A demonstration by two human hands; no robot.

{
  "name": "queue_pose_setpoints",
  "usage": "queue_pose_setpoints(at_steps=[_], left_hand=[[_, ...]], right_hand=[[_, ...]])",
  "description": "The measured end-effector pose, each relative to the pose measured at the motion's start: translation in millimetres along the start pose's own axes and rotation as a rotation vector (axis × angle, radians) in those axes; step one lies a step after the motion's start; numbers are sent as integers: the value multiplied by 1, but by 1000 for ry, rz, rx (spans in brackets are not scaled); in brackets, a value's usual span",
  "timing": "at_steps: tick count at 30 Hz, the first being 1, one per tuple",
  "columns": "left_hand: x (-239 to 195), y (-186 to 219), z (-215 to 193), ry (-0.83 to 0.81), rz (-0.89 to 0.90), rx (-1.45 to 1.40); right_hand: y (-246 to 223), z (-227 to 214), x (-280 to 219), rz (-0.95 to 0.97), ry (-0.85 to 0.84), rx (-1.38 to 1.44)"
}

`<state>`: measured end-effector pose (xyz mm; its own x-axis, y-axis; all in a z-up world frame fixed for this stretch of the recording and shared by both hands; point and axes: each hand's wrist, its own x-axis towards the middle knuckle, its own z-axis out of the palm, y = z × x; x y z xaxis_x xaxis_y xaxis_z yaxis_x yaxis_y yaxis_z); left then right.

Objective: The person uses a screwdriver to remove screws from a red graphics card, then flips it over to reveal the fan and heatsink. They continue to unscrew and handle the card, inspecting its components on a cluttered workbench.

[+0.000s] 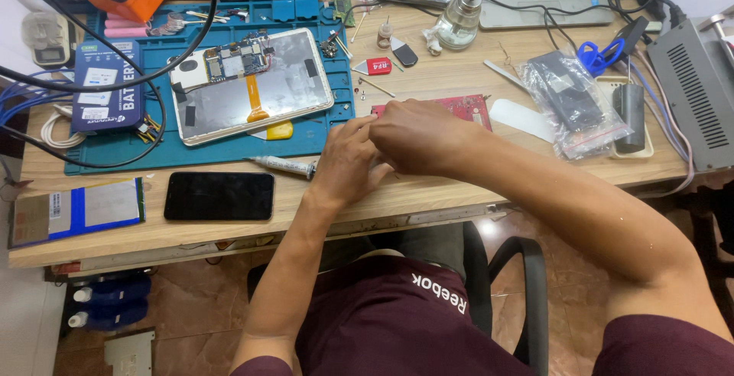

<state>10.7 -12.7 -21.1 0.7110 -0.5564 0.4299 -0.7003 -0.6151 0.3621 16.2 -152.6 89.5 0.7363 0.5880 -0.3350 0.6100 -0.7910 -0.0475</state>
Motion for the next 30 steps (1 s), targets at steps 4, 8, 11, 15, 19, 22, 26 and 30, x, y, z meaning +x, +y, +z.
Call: queue_pose_setpoints(at_steps=[4,8,11,15,19,22,26,30], left_hand=[[2,3,-8,-11,3,4],[-1,-1,-1,-10,-15,-28],[2,-2,4,-3,-14,-20],[0,-1,-2,-2,-56,-83],[0,-2,3,13,18,-7],[0,-2,0,-14,5,-27],[-2,-4,4,-5,-15,-79],[-1,1,-2,1,-14,-62]], right_hand=[[-7,-15,-4,-86,7,75],[-5,-11,-1,-32,-18,31],[1,-3,1,5,-14,18],[-11,-26,-9,-123,-39,53],[-1,-9,-4,8,15,11],[-3,-15,-9,-86,51,6],[-5,-21,-6,-65,13,52],[-9,-34,-17,-106,-5,72]])
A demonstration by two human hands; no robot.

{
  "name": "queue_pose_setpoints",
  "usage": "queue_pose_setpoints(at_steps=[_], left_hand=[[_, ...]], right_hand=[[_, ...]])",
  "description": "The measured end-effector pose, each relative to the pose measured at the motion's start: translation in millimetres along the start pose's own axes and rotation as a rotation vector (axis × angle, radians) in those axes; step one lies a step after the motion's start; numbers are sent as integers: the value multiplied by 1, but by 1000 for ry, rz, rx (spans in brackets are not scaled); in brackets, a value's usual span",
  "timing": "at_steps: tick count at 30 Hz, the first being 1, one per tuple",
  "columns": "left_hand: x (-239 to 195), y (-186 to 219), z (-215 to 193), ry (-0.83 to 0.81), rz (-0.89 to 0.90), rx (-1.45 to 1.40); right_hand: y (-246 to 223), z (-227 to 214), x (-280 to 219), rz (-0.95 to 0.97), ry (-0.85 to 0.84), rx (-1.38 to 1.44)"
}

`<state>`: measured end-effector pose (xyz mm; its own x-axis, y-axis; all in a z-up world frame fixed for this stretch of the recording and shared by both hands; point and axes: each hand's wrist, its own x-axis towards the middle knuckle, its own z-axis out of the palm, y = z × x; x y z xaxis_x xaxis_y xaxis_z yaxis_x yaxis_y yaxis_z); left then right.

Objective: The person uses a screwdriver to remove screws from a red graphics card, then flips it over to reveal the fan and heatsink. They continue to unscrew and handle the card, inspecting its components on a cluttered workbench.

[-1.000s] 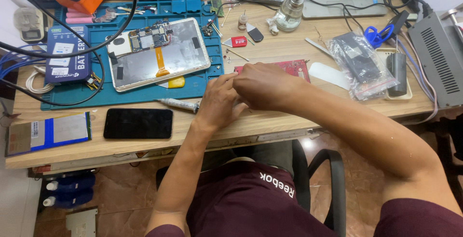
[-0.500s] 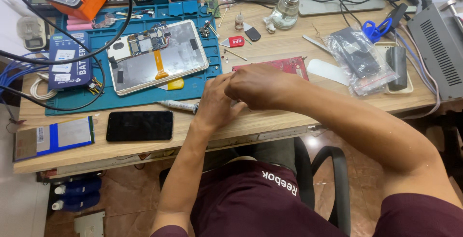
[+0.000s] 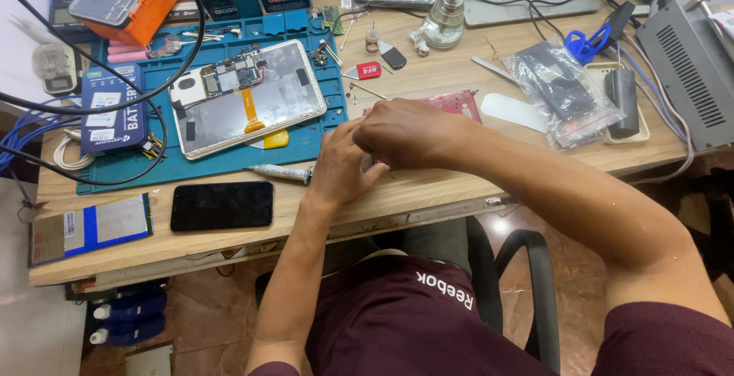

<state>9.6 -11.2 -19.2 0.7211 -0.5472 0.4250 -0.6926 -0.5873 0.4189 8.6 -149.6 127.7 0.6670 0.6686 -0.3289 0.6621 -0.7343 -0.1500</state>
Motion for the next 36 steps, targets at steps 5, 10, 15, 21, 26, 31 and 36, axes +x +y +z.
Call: queue_pose_setpoints(at_steps=[5,10,15,21,26,31,36], left_hand=[[-2,-6,13,25,-20,-35],[1,1,0,56,-8,-46],[-1,-14,13,-28,53,-280],[-5,-24,16,-26,-39,-341],[0,-13,3,-31,-8,-392],[-4,-13,0,-30,-28,-447],[-3,-10,-6,-35,-29,-466]], right_hand=[[-4,1,1,82,-1,58],[-6,-5,-6,20,5,96],[10,23,8,162,66,-68],[3,7,4,-2,11,21],[11,23,11,147,67,-108],[0,2,2,62,6,74],[-9,-6,-13,90,3,129]])
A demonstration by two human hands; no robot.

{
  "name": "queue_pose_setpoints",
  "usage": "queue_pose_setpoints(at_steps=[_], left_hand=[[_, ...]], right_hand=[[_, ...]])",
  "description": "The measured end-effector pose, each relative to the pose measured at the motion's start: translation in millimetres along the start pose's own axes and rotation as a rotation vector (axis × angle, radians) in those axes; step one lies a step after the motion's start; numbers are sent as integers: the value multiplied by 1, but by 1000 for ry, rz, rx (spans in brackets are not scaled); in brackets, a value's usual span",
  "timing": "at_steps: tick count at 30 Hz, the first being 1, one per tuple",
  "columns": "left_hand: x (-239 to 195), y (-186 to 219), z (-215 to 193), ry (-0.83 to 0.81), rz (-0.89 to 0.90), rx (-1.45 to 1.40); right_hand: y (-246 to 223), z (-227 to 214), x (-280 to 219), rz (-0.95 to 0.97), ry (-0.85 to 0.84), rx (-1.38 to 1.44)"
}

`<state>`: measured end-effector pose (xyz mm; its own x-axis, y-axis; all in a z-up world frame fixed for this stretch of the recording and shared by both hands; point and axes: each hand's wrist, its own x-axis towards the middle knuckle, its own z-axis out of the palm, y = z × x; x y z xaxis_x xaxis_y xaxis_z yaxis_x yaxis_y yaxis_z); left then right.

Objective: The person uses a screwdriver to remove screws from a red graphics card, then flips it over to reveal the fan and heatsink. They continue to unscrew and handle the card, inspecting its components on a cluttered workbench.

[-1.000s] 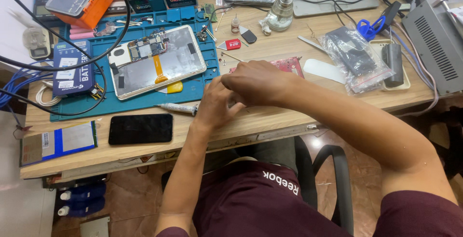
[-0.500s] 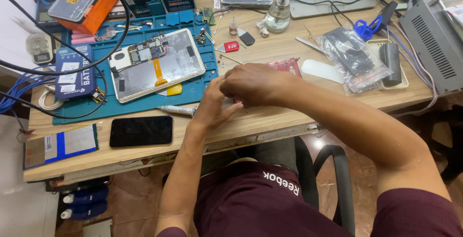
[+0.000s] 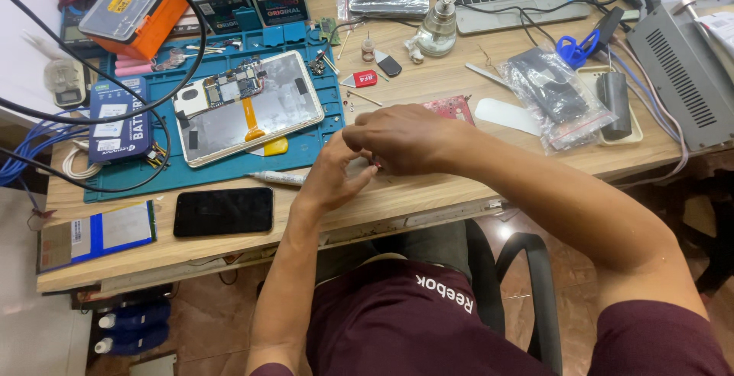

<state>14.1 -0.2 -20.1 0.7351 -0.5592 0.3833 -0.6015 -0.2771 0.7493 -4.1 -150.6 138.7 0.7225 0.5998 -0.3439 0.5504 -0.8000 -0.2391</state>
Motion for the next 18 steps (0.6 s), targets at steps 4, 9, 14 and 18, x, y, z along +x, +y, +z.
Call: queue_pose_setpoints(at_steps=[4,9,14,18], left_hand=[[4,10,-2,6,19,-29],[-1,-6,5,12,-25,-29],[4,13,-4,12,-11,-35],[7,18,-4,17,-18,-36]], right_hand=[[4,1,-2,73,26,-34],[9,10,-2,27,69,-7],[13,14,-5,60,87,-89],[18,21,-3,94,151,-137]])
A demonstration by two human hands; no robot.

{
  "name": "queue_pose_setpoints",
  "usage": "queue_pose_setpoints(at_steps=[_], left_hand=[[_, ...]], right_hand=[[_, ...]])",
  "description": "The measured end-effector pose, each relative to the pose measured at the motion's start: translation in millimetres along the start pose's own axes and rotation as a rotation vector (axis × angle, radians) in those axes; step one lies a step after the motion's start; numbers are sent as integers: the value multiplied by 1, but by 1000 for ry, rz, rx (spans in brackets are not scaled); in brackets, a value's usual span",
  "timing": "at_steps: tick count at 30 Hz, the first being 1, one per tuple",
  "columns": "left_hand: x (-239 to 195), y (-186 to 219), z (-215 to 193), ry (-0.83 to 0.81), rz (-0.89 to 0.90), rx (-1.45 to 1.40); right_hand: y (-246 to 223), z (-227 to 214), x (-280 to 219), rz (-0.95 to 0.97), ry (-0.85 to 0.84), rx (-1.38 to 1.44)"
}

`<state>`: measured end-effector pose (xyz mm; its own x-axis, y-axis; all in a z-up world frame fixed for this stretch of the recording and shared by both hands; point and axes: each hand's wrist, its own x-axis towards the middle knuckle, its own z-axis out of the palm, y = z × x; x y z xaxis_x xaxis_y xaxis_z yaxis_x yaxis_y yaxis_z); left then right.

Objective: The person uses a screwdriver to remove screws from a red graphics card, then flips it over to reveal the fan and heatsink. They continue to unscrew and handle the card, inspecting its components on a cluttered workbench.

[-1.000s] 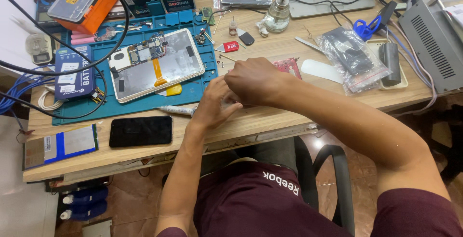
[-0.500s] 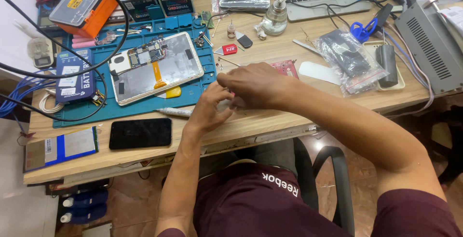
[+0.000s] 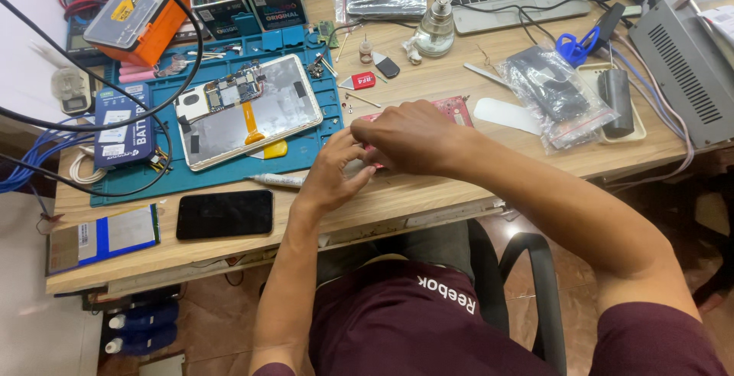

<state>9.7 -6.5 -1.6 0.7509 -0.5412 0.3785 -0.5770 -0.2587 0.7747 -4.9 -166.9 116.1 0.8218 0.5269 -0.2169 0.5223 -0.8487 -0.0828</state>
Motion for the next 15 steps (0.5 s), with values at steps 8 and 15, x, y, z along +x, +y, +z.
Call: queue_pose_setpoints(at_steps=[8,15], left_hand=[[-1,-9,-2,-38,18,-38],[5,-1,-3,-25,-16,-4]], right_hand=[[28,-9,-26,-98,253,265],[57,7,-56,-128,583,614]])
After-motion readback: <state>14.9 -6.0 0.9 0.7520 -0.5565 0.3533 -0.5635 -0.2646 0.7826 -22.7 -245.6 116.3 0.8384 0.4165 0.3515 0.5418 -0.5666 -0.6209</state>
